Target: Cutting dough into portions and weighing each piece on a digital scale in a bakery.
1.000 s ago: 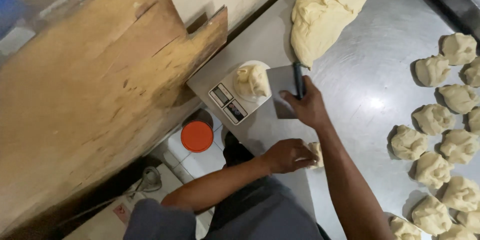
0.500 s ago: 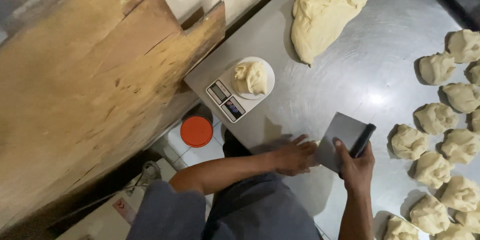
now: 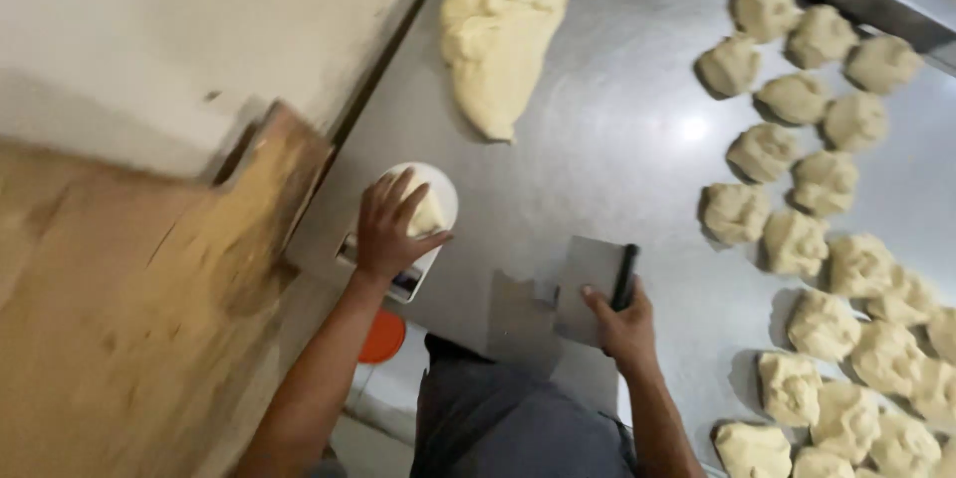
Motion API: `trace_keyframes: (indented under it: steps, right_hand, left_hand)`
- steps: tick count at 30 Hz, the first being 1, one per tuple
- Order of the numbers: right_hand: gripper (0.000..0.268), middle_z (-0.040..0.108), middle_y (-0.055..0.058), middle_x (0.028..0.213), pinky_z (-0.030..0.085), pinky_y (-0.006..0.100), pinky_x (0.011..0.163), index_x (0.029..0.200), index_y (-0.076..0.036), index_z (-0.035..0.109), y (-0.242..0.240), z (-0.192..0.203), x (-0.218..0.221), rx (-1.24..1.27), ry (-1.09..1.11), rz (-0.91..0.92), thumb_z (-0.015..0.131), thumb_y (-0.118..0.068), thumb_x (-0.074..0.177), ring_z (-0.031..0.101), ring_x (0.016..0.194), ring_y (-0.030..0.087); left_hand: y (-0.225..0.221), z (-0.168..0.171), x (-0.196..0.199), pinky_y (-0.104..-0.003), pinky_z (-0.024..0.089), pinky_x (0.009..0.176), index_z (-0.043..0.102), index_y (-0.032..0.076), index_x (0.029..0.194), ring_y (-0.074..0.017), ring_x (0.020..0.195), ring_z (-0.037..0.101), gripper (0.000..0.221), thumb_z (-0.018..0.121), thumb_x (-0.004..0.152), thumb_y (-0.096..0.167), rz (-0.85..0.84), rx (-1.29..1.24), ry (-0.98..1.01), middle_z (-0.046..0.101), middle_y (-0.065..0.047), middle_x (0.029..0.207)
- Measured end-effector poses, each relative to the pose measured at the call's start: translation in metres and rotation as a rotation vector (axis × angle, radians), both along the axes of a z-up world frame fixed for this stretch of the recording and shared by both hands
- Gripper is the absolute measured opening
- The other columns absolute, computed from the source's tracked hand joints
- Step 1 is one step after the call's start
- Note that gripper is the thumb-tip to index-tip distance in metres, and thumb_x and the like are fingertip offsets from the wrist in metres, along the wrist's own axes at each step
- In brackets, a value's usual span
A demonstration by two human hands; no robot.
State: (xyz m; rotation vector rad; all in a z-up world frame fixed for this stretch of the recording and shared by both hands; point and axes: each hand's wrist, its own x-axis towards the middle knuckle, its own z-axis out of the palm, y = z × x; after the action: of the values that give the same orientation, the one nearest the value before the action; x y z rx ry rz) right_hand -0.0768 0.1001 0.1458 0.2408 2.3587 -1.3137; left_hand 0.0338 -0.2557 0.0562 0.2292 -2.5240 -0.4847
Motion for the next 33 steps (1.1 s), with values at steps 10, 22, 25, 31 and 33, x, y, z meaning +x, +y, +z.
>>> trace_keyframes:
  steps: [10,22,25,31,33]
  right_hand:
    - [0.06,0.077,0.012,0.106,0.06,0.042,0.078,0.133,-0.004,0.058,0.005,0.01,-0.004,-0.224,-0.112,-0.03,0.079,-0.029,0.082,0.074,0.092,0.021]
    - [0.063,0.075,0.014,0.104,0.06,0.039,0.073,0.134,-0.003,0.058,0.104,0.0,-0.026,-0.225,-0.169,-0.34,0.081,-0.026,0.08,0.072,0.088,0.023]
    - [0.057,0.074,0.015,0.097,0.054,0.038,0.067,0.129,-0.002,0.062,0.128,0.003,-0.029,-0.196,-0.133,-0.395,0.081,-0.025,0.08,0.067,0.08,0.023]
    - [0.051,0.077,0.015,0.098,0.057,0.034,0.07,0.122,0.001,0.063,0.172,-0.008,-0.032,-0.151,-0.021,-0.47,0.08,-0.025,0.081,0.07,0.082,0.021]
    - [0.052,0.076,0.015,0.098,0.057,0.035,0.07,0.123,0.001,0.061,0.182,-0.019,-0.036,-0.125,-0.037,-0.489,0.079,-0.024,0.082,0.07,0.082,0.022]
  left_hand:
    - [-0.052,-0.028,-0.026,-0.041,0.054,0.086,0.07,0.003,0.115,-0.0309,0.102,0.067,0.032,0.065,0.107,0.034,0.368,0.733,0.112,0.07,-0.014,0.112]
    - [0.131,0.113,-0.25,-0.038,0.055,0.105,0.064,-0.002,0.127,-0.0276,0.123,0.066,0.026,0.052,0.111,0.014,-0.229,0.693,0.329,0.068,-0.016,0.133]
    - [0.2,0.115,-0.322,-0.041,0.053,0.108,0.066,0.002,0.122,-0.0303,0.126,0.063,0.022,0.052,0.111,0.013,-0.354,0.539,0.383,0.066,-0.014,0.132]
    - [0.278,-0.001,-0.411,-0.057,0.037,0.114,0.061,0.009,0.136,-0.0325,0.139,0.049,0.032,0.06,0.106,0.02,-0.347,0.218,0.079,0.051,-0.01,0.152]
    - [0.284,0.004,-0.416,-0.066,0.028,0.109,0.056,0.008,0.143,-0.0376,0.141,0.041,0.049,0.065,0.098,0.025,-0.298,0.058,-0.133,0.039,-0.015,0.162]
